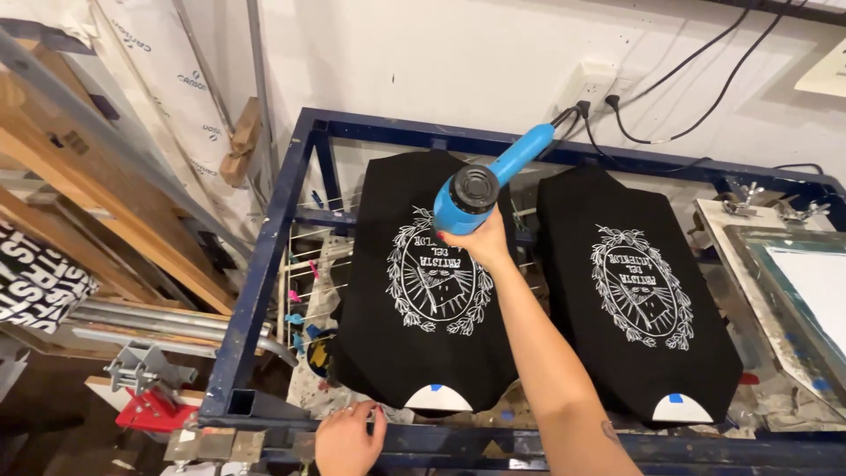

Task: Screen printing a white design onto black fabric pieces and drying the ink with a handheld heat gun.

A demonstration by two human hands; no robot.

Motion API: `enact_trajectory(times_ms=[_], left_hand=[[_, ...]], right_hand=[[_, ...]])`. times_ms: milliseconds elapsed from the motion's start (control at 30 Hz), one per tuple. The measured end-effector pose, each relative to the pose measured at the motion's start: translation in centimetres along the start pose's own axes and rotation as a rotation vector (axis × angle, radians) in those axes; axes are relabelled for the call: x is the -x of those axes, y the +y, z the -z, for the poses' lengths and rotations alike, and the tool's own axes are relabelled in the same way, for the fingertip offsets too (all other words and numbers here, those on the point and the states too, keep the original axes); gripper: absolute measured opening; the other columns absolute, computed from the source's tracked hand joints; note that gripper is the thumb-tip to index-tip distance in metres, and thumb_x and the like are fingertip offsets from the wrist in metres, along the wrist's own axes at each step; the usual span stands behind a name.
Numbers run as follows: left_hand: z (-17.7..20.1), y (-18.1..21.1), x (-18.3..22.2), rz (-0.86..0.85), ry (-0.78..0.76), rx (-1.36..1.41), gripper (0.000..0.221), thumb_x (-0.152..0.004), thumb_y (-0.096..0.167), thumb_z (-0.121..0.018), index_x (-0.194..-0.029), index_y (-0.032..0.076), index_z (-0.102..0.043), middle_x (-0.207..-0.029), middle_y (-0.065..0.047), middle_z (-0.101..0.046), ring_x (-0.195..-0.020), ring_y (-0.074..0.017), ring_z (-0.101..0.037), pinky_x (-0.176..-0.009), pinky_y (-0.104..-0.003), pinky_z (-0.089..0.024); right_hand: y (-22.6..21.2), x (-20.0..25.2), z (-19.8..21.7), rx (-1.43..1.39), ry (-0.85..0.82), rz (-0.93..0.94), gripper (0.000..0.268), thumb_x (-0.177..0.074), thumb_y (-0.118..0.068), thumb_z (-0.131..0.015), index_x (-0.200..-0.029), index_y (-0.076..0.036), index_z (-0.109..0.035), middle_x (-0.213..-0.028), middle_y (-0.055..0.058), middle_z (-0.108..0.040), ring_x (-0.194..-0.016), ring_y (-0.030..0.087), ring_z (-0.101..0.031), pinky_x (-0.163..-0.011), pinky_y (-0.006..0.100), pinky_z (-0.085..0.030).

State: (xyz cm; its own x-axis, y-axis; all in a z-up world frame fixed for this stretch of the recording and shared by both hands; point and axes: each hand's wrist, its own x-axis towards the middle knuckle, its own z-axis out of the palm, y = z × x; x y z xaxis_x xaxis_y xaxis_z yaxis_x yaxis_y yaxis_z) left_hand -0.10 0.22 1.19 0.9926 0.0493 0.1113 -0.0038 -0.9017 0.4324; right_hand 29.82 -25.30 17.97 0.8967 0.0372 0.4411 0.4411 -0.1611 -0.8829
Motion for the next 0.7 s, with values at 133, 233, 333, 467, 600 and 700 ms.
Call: enact_trajectory(times_ms=[133, 233, 333, 467, 600, 700], left_hand=[[0.6, -0.4, -0.1, -0.072, -0.002, 0.025, 0.028, -0.093, 0.041, -0.057, -0.094, 0.022, -0.079, -0.076, 0.003, -0.075, -0.061, -0.0261, -0.070, -0.061, -0.042, -0.057], [1.2, -0.2, 0.3, -0.101, -0.070, 0.033, 0.028, -0.095, 0.041, -0.057, -0.088, 0.023, -0.077, -0.071, 0.005, -0.071, -0.067, -0.0216, -0.069, -0.065, -0.038, -0.054], [1.7, 0.1, 0.0, -0.139, -0.028, 0.023, 0.027, -0.093, 0.040, -0.059, -0.086, 0.021, -0.076, -0.071, 0.004, -0.070, -0.070, -0.0232, -0.069, -0.067, -0.040, -0.053], [2.0, 0.3, 0.3, -0.133, -0.049, 0.013, 0.030, -0.093, 0.042, -0.057, -0.091, 0.023, -0.081, -0.074, 0.003, -0.074, -0.076, -0.0244, -0.069, -0.066, -0.043, -0.056], [1.5, 1.1, 0.1, -0.137, 0.210, -0.086, 0.019, -0.083, 0.042, -0.062, -0.078, 0.029, -0.075, -0.062, -0.001, -0.069, -0.071, -0.0265, -0.069, -0.062, -0.042, -0.055], [-1.3, -0.6, 0.3, -0.006, 0.031, -0.177, 0.025, -0.083, 0.050, -0.057, -0.093, 0.037, -0.077, -0.074, -0.003, -0.076, -0.075, -0.0320, -0.074, -0.072, -0.046, -0.059]], right_hand=[[-1.4, 1.1, -0.7, -0.057, -0.265, -0.099, 0.083, -0.060, -0.029, -0.098, -0.131, -0.010, -0.060, -0.124, 0.013, -0.071, -0.118, 0.028, -0.068, -0.102, 0.046, -0.057], [-1.6, 2.6, -0.1, -0.157, -0.419, -0.103, 0.087, -0.064, -0.036, -0.095, -0.136, -0.004, -0.060, -0.130, 0.016, -0.070, -0.120, 0.031, -0.069, -0.103, 0.049, -0.060], [-2.1, 4.3, 1.1, 0.039, -0.218, -0.148, 0.073, -0.058, -0.022, -0.098, -0.123, -0.012, -0.066, -0.118, 0.009, -0.074, -0.113, 0.025, -0.070, -0.098, 0.042, -0.060], [-1.9, 7.2, 6.5, 0.033, -0.400, -0.250, 0.077, -0.054, -0.021, -0.099, -0.123, -0.010, -0.068, -0.117, 0.009, -0.077, -0.109, 0.023, -0.072, -0.096, 0.043, -0.060], [-2.6, 7.9, 10.4, 0.104, -0.087, -0.138, 0.065, -0.057, -0.016, -0.099, -0.115, -0.011, -0.070, -0.109, 0.006, -0.076, -0.104, 0.018, -0.070, -0.092, 0.038, -0.059], [-0.6, 8.4, 16.7, 0.031, -0.176, -0.117, 0.089, -0.057, -0.020, -0.099, -0.135, -0.010, -0.058, -0.127, 0.011, -0.069, -0.120, 0.025, -0.065, -0.101, 0.046, -0.057]])
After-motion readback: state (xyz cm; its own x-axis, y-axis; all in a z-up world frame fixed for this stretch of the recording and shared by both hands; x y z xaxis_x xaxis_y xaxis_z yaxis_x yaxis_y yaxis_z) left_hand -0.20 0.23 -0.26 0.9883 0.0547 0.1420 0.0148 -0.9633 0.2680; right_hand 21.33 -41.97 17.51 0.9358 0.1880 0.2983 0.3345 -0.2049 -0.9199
